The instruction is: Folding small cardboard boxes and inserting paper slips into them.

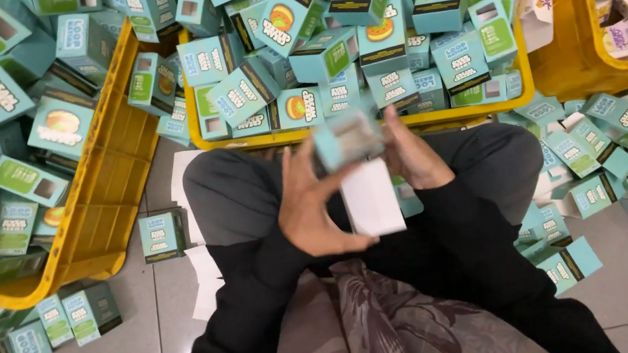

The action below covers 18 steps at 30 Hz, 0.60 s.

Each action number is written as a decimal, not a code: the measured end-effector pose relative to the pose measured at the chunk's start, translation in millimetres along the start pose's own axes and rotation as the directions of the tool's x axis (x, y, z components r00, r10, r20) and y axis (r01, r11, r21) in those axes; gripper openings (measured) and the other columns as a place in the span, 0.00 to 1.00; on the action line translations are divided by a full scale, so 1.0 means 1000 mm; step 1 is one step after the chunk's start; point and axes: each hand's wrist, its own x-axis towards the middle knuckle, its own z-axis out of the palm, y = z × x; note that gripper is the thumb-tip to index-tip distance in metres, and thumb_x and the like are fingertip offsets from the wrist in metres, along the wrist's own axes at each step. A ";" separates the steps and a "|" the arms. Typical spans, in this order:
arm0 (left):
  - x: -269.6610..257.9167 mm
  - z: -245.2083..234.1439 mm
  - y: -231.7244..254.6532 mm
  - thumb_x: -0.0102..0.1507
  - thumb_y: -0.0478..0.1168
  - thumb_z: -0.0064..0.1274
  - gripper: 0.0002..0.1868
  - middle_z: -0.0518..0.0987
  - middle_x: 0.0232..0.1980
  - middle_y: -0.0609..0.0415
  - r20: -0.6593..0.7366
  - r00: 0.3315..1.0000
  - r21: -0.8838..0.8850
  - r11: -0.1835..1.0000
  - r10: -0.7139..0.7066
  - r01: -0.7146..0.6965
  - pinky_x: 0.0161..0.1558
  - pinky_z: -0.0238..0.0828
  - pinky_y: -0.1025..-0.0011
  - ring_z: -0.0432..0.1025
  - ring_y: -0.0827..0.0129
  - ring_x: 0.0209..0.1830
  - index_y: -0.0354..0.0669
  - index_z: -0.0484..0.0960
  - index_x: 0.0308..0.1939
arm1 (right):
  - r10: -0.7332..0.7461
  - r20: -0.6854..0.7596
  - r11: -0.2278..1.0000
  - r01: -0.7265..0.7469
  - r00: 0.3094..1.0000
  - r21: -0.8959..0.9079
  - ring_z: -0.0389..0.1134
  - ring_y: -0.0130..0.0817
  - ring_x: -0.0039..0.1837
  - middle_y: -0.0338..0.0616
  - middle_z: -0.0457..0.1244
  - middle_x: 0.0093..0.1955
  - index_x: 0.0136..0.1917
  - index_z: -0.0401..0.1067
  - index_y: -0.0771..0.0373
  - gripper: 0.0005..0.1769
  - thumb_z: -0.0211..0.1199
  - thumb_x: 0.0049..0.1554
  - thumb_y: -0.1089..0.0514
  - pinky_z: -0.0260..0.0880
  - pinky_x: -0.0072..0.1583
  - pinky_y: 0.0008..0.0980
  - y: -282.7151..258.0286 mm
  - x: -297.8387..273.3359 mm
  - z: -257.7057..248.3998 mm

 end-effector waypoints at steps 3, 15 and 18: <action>0.004 -0.005 -0.010 0.37 0.67 0.78 0.56 0.44 0.81 0.28 -0.006 0.963 -0.284 0.924 -0.269 0.257 0.76 0.31 0.31 0.45 0.29 0.81 0.58 0.79 0.67 | -0.405 -0.129 0.912 0.390 0.905 -0.129 0.70 0.47 0.56 0.61 0.59 0.71 0.75 0.61 0.65 0.34 0.49 0.66 0.39 0.74 0.49 0.37 -0.020 -0.020 0.010; -0.013 0.034 -0.049 0.49 0.53 0.65 0.38 0.78 0.43 0.42 0.159 0.941 -0.944 0.233 -0.299 0.233 0.38 0.78 0.63 0.75 0.62 0.38 0.25 0.82 0.54 | -0.829 0.240 0.220 0.689 0.505 -0.690 0.59 0.47 0.71 0.44 0.66 0.64 0.67 0.75 0.59 0.24 0.70 0.60 0.51 0.50 0.72 0.54 -0.051 -0.045 0.054; -0.030 0.058 -0.062 0.50 0.50 0.67 0.39 0.78 0.42 0.38 0.206 0.916 -0.953 0.141 -0.344 0.267 0.35 0.78 0.60 0.76 0.59 0.35 0.22 0.79 0.57 | -0.824 0.231 0.225 0.674 0.517 -0.704 0.66 0.42 0.62 0.38 0.71 0.52 0.58 0.80 0.54 0.15 0.73 0.58 0.52 0.46 0.71 0.59 -0.048 -0.040 0.057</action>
